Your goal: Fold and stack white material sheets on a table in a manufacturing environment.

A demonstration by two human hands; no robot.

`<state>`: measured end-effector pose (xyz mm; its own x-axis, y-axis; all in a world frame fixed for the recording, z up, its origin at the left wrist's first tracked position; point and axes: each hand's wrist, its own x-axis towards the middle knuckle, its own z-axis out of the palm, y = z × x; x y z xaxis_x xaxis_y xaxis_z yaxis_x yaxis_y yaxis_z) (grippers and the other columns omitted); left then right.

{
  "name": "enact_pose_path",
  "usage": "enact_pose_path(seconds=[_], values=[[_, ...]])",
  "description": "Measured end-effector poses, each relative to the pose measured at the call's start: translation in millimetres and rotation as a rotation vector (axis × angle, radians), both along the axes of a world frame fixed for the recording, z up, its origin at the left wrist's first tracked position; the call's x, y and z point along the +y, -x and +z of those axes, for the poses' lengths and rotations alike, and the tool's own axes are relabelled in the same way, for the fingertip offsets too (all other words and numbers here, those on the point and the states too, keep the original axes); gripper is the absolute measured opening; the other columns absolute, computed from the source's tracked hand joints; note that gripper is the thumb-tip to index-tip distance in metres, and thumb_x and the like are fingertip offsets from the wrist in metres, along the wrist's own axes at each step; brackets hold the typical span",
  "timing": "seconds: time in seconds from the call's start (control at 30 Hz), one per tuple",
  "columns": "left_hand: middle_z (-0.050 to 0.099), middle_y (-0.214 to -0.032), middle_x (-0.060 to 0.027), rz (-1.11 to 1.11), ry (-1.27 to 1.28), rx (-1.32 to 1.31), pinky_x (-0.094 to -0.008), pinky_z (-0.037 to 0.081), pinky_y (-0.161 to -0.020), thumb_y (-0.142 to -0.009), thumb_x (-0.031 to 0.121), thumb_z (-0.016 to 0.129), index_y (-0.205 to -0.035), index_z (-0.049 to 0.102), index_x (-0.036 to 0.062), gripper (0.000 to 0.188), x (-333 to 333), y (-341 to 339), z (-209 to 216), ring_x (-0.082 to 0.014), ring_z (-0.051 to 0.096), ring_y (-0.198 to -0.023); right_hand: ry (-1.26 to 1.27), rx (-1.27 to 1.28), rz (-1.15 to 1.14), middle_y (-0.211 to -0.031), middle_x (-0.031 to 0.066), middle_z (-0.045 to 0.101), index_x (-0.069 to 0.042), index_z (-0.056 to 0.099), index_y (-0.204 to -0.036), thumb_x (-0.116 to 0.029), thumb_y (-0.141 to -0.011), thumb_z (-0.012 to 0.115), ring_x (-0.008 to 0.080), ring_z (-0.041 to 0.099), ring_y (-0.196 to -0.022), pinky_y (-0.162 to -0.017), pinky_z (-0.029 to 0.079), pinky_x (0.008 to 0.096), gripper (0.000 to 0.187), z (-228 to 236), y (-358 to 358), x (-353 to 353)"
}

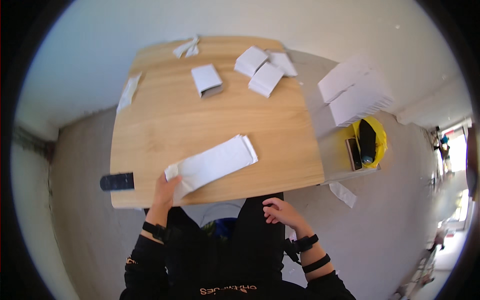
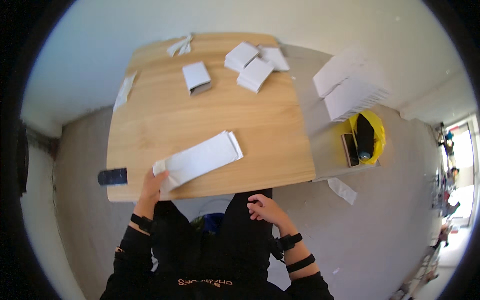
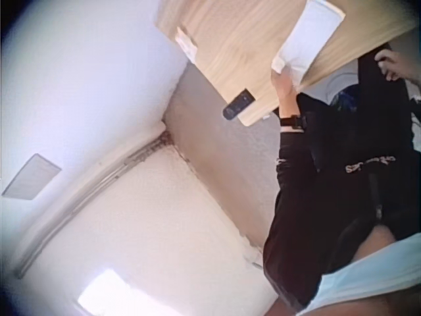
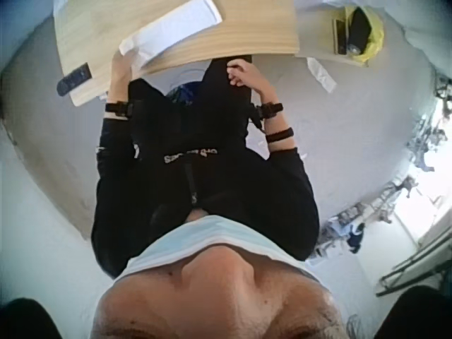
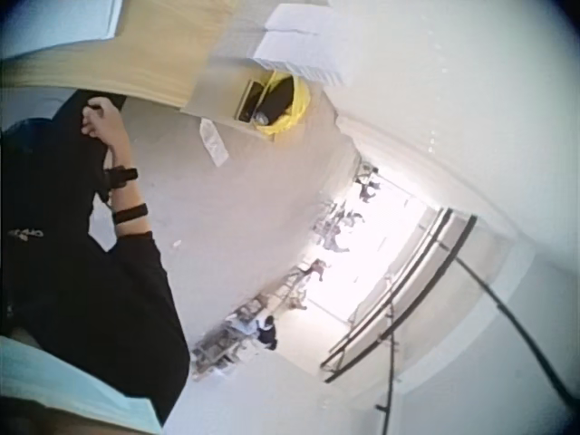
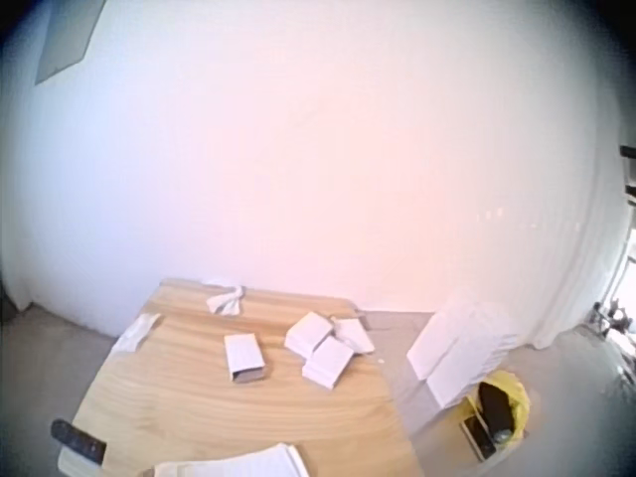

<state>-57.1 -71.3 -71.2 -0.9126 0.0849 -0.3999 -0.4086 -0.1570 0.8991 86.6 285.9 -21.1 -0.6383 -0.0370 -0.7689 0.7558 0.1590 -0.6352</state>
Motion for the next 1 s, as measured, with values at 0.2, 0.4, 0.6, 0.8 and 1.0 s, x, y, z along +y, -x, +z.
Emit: enact_pose_path(seconds=[0.2, 0.4, 0.6, 0.8, 1.0], values=[[0.062, -0.109, -0.0068, -0.024, 0.16, 0.016, -0.0299, 0.047, -0.086, -0.085, 0.006, 0.062, -0.121, 0.054, -0.0033, 0.038, -6, 6, 14, -0.015, 0.058, -0.098, -0.283, 0.367, 0.107, -0.086, 0.0067, 0.063, -0.001, 0.057, -0.114, -0.022, -0.087, 0.065, 0.0183, 0.062, -0.083, -0.074, 0.05, 0.0288, 0.034, -2, 46, -4], [0.06, -0.115, -0.0077, 0.058, -0.166, -0.164, -0.0294, 0.045, -0.091, -0.088, 0.013, 0.063, -0.125, 0.05, -0.0036, 0.043, -10, 2, 39, -0.0156, 0.057, -0.105, -0.513, 0.613, -0.048, -0.111, 0.0152, 0.052, 0.001, 0.051, -0.118, -0.026, -0.08, 0.073, 0.0238, 0.053, -0.102, -0.085, 0.047, 0.0347, 0.052, -27, 132, -28], [0.059, -0.119, -0.0094, 0.037, -0.186, -0.246, -0.03, 0.044, -0.094, -0.087, 0.014, 0.066, -0.126, 0.049, -0.0043, 0.046, -16, -17, 38, -0.0165, 0.056, -0.109, -0.634, 0.561, 0.002, -0.112, 0.0175, 0.057, 0.002, 0.053, -0.115, -0.033, -0.068, 0.08, 0.0277, 0.056, -0.102, -0.086, 0.046, 0.0365, 0.064, -46, 157, -57], [0.063, -0.107, -0.0099, 0.031, 0.047, -0.103, -0.0292, 0.046, -0.087, -0.084, 0.011, 0.066, -0.118, 0.055, -0.0052, 0.039, -4, -22, 33, -0.0146, 0.058, -0.097, -0.441, 0.468, -0.043, -0.089, 0.0133, 0.068, 0.002, 0.062, -0.097, -0.031, -0.07, 0.079, 0.0256, 0.064, -0.081, -0.074, 0.049, 0.0353, 0.045, -41, 157, -57], [0.063, -0.102, -0.0115, 0.046, 0.154, 0.045, -0.0312, 0.046, -0.085, -0.085, 0.009, 0.062, -0.115, 0.054, -0.0061, 0.035, 6, -11, 26, -0.0167, 0.059, -0.094, -0.397, 0.402, -0.097, -0.094, 0.0139, 0.065, 0.002, 0.061, -0.107, -0.024, -0.074, 0.076, 0.0248, 0.062, -0.087, -0.075, 0.049, 0.0347, 0.045, -25, 156, -55]])
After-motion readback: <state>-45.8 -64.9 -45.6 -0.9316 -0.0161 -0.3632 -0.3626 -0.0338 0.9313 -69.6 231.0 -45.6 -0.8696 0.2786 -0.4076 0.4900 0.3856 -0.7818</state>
